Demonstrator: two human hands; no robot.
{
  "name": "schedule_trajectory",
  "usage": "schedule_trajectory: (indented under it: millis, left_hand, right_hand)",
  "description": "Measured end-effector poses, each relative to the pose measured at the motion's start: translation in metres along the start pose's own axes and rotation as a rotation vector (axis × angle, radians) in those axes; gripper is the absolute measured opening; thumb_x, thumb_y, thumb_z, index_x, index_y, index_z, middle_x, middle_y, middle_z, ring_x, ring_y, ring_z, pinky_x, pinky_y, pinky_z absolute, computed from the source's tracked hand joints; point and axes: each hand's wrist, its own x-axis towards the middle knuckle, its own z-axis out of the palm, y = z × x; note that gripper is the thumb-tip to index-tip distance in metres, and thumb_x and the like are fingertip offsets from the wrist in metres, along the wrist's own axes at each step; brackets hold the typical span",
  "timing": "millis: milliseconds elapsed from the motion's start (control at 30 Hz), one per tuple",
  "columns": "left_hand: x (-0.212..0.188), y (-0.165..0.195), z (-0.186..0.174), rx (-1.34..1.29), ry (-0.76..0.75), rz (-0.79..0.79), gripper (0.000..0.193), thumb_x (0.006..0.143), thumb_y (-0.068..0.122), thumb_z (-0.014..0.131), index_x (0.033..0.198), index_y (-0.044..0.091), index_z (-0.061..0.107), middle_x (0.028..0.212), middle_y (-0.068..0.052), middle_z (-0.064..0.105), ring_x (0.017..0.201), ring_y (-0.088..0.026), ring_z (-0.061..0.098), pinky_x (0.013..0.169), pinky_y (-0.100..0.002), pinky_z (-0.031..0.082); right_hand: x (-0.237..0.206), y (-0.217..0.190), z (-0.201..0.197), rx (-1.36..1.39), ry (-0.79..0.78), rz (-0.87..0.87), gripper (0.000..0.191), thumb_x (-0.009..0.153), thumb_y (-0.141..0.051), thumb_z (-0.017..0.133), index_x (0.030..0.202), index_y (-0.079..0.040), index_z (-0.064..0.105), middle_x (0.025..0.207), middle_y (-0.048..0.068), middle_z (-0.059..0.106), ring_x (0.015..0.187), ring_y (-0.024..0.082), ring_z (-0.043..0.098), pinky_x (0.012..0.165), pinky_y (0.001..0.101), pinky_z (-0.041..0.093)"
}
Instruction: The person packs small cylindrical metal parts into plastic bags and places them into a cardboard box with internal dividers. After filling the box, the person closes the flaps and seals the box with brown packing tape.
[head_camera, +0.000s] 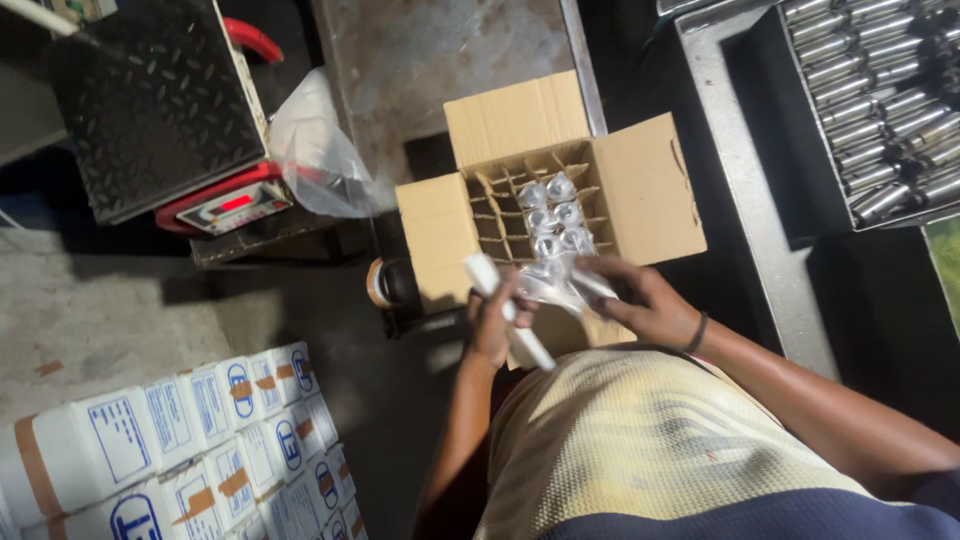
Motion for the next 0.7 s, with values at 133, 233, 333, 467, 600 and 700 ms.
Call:
schedule_trajectory:
  millis: [133, 233, 333, 467, 600, 700]
  left_hand:
    - [-0.003, -0.015, -0.031, -0.299, 0.155, 0.051, 0.027, 0.096, 0.028, 0.075, 0.092, 0.014, 0.052, 0.070, 0.000, 0.055, 0.052, -0.010, 0.048, 0.049, -0.025, 0.040]
    - [-0.006, -0.022, -0.032, -0.268, 0.186, 0.020, 0.023, 0.095, 0.026, 0.077, 0.101, 0.013, 0.059, 0.072, 0.001, 0.054, 0.056, -0.008, 0.049, 0.053, -0.024, 0.041]
    - [-0.015, -0.021, -0.031, -0.050, 0.264, 0.140, 0.025, 0.088, 0.019, 0.079, 0.095, 0.009, 0.058, 0.070, -0.004, 0.057, 0.052, -0.012, 0.050, 0.049, -0.029, 0.042]
    - [-0.028, -0.013, -0.039, -0.081, 0.229, 0.168, 0.025, 0.089, 0.021, 0.079, 0.097, 0.007, 0.059, 0.072, -0.006, 0.060, 0.054, -0.014, 0.054, 0.051, -0.029, 0.045]
    - [-0.032, -0.010, -0.047, -0.142, 0.183, 0.053, 0.025, 0.090, 0.028, 0.074, 0.100, 0.012, 0.057, 0.073, -0.004, 0.060, 0.058, -0.014, 0.057, 0.051, -0.028, 0.047]
    - [-0.030, -0.011, -0.047, -0.099, 0.156, 0.062, 0.025, 0.091, 0.029, 0.073, 0.102, 0.012, 0.058, 0.075, -0.004, 0.060, 0.060, -0.014, 0.058, 0.054, -0.028, 0.048]
  right_hand:
    - [0.066, -0.015, 0.029, -0.378, 0.343, -0.613, 0.046, 0.092, -0.016, 0.071, 0.132, -0.001, 0.054, 0.111, 0.014, 0.063, 0.089, 0.024, 0.066, 0.080, 0.0331, 0.053]
    - [0.148, -0.027, 0.049, -0.830, 0.321, -0.582, 0.050, 0.083, -0.020, 0.078, 0.129, -0.007, 0.061, 0.121, 0.024, 0.059, 0.098, 0.043, 0.065, 0.086, 0.0480, 0.056]
    - [0.208, -0.036, 0.042, -1.131, -0.072, -0.125, 0.036, 0.087, -0.030, 0.078, 0.117, -0.011, 0.074, 0.109, 0.021, 0.070, 0.093, 0.041, 0.070, 0.084, 0.0491, 0.058]
    - [0.240, -0.028, 0.034, -0.992, -0.180, -0.146, 0.040, 0.069, -0.025, 0.083, 0.108, -0.017, 0.079, 0.100, 0.016, 0.076, 0.093, 0.037, 0.073, 0.087, 0.0453, 0.057]
    - [0.246, -0.019, 0.053, -1.259, -0.161, -0.340, 0.032, 0.076, -0.035, 0.080, 0.099, -0.013, 0.079, 0.095, 0.013, 0.076, 0.094, 0.034, 0.073, 0.086, 0.0426, 0.059]
    - [0.244, -0.026, 0.061, -1.412, -0.098, -0.378, 0.019, 0.095, -0.026, 0.067, 0.092, -0.012, 0.079, 0.089, 0.015, 0.076, 0.093, 0.033, 0.074, 0.082, 0.0429, 0.060]
